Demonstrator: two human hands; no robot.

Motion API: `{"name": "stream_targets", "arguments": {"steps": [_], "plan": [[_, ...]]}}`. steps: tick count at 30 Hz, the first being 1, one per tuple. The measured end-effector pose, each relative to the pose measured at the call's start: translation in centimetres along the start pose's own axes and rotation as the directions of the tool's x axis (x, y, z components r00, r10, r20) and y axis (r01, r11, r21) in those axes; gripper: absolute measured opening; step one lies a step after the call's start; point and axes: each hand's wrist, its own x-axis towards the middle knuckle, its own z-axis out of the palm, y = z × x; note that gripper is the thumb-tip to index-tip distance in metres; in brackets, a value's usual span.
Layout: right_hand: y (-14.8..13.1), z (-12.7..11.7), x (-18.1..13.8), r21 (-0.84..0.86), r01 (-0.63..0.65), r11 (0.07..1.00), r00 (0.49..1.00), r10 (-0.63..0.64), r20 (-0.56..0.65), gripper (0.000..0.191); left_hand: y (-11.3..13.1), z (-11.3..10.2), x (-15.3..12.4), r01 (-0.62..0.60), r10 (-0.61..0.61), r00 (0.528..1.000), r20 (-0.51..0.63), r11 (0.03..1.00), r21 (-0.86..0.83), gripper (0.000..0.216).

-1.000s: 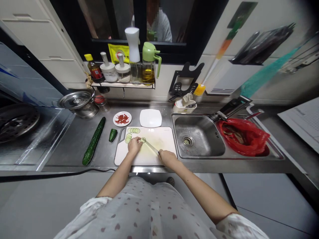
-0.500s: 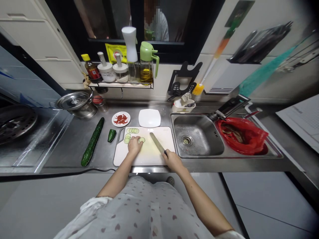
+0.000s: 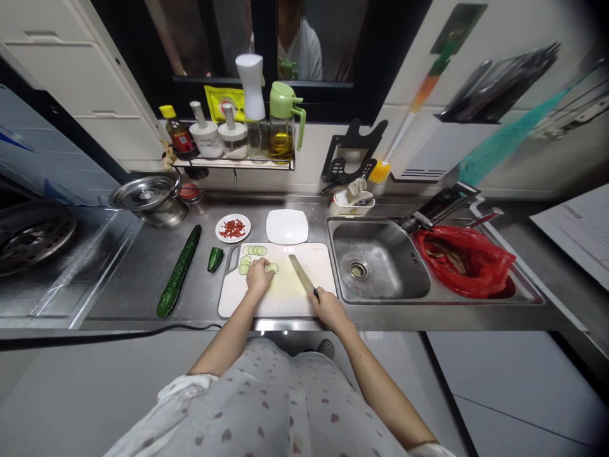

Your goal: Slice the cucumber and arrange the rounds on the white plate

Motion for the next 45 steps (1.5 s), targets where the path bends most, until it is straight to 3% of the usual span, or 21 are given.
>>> {"name": "stream_targets", "arguments": {"steps": [7, 16, 26, 45], "plan": [[0.2, 0.6, 0.2, 0.011, -0.015, 1.000, 1.000, 0.015, 0.009, 0.037, -0.5, -0.3, -1.3, 0.062, -0.059, 0.998, 0.019, 0.982, -0.176, 0.010], [0.6, 1.1, 0.6, 0.023, -0.001, 1.000, 1.000, 0.002, -0.005, 0.036, -4.7, -2.5, -2.0, 0.123, -0.157, 0.982, -0.103, 0.953, -0.277, 0.020], [0.8, 1.2, 0.8, 0.021, 0.015, 1.000, 1.000, -0.015, -0.013, 0.036, -7.9, -3.6, -0.8, 0.208, -0.246, 0.958, -0.150, 0.951, -0.227, 0.012], [0.5, 0.5, 0.5, 0.032, -0.009, 0.999, 1.000, 0.008, 0.022, 0.035, -7.2, -4.0, -1.4, 0.261, -0.260, 0.952, -0.164, 0.965, -0.013, 0.017]]}}
